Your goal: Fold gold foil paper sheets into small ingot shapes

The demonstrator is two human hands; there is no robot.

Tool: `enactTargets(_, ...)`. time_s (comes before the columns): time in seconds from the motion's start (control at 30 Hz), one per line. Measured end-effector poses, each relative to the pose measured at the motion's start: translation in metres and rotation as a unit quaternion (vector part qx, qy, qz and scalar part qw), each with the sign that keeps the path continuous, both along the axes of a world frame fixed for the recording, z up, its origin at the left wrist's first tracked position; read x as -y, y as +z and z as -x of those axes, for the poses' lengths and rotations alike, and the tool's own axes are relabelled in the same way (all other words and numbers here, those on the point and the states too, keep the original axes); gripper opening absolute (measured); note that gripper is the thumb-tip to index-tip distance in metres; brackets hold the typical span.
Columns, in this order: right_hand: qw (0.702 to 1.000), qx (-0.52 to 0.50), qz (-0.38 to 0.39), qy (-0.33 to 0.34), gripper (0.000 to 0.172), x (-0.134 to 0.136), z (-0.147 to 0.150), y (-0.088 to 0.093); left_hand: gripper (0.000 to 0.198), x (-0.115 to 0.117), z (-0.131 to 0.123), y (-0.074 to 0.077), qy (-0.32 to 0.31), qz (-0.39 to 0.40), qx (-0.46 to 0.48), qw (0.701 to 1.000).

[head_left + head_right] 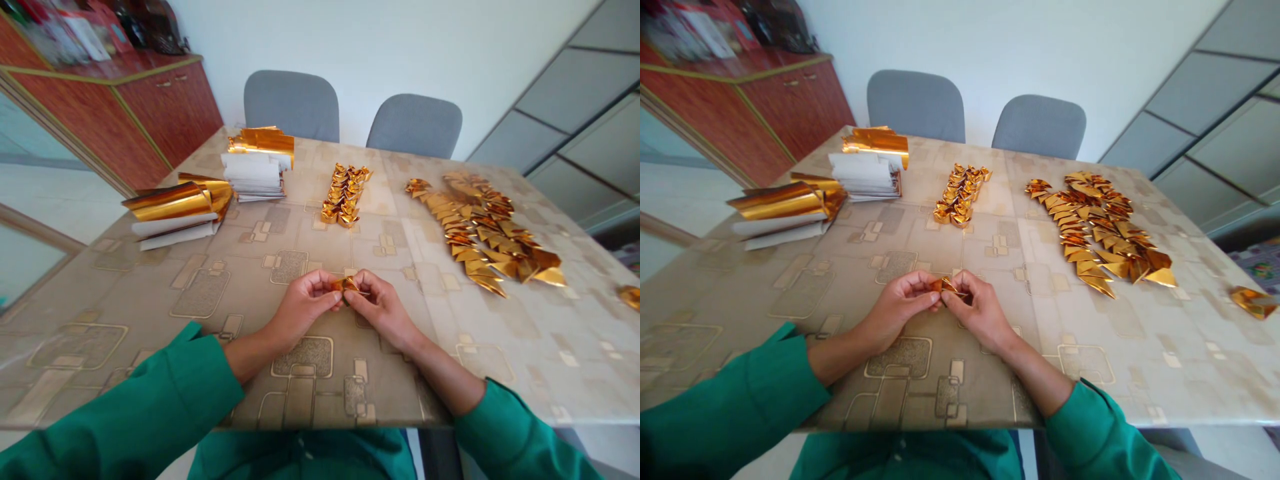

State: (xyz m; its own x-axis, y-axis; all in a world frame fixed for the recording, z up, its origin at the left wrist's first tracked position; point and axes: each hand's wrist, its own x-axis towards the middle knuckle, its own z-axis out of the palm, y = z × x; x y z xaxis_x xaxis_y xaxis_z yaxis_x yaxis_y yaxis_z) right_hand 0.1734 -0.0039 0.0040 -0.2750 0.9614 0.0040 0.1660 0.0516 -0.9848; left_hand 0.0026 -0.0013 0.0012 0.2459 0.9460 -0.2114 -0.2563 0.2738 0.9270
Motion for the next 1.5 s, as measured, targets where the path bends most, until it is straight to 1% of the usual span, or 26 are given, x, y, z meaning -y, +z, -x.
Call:
enactTargets(0.1, 1.0, 0.004, -0.02, 0.0, 0.036, 0.003, 0.002, -0.001, 0.021, 0.001, 0.001, 0.003, -0.016, -0.007, -0.025, 1.0)
enactTargets(0.17, 1.0, -0.001, -0.02, -0.004, 0.035, 0.003, 0.002, -0.001, 0.021, 0.001, 0.001, 0.004, -0.021, -0.005, -0.024, 0.999)
enactTargets(0.27, 1.0, -0.024, -0.002, -0.018, 0.035, 0.002, 0.001, -0.001, 0.024, 0.0, 0.001, 0.004, -0.011, 0.005, 0.0, 1.0)
enactTargets(0.4, 0.997, -0.063, 0.039, -0.006, 0.034, 0.0, 0.0, 0.001, 0.026, -0.002, 0.001, 0.003, 0.013, 0.026, 0.026, 0.999)
enactTargets(0.47, 0.998, -0.044, 0.042, -0.004, 0.033, 0.0, 0.0, 0.0, 0.027, -0.002, 0.001, 0.003, 0.032, 0.037, 0.038, 0.998)
enactTargets(0.53, 1.0, -0.004, 0.022, -0.005, 0.03, 0.002, 0.0, -0.001, 0.028, -0.003, 0.002, 0.004, 0.045, 0.045, 0.051, 0.997)
enactTargets(0.67, 0.998, 0.058, -0.018, 0.001, 0.025, 0.004, 0.001, -0.004, 0.027, -0.002, 0.002, 0.005, 0.042, 0.055, 0.058, 0.996)
enactTargets(0.8, 0.996, 0.079, -0.028, -0.014, 0.02, 0.004, 0.003, -0.007, 0.027, -0.001, 0.0, 0.005, 0.046, 0.055, 0.062, 0.995)
enactTargets(0.9, 0.996, 0.077, -0.037, -0.027, 0.016, 0.004, 0.005, -0.01, 0.027, 0.0, -0.001, 0.003, 0.035, 0.051, 0.064, 0.996)
enactTargets(0.97, 0.997, 0.061, -0.031, -0.031, 0.02, 0.004, 0.005, -0.01, 0.027, 0.0, -0.002, 0.002, 0.031, 0.049, 0.065, 0.996)
enactTargets(1.13, 1.0, 0.014, -0.002, 0.009, 0.033, 0.004, 0.0, -0.002, 0.027, -0.002, 0.002, 0.002, 0.026, 0.044, 0.052, 0.997)
enactTargets(1.27, 0.998, 0.034, -0.05, -0.017, 0.039, 0.002, -0.003, 0.004, 0.024, -0.004, 0.003, 0.002, 0.01, 0.029, 0.032, 0.999)
enactTargets(1.37, 0.996, 0.056, -0.065, -0.02, 0.04, 0.002, -0.003, 0.003, 0.028, -0.006, 0.003, 0.001, 0.018, 0.031, 0.03, 0.999)
enactTargets(1.5, 0.996, 0.051, -0.069, -0.027, 0.033, 0.003, -0.001, 0.0, 0.036, -0.005, 0.001, 0.002, 0.054, 0.043, 0.05, 0.996)
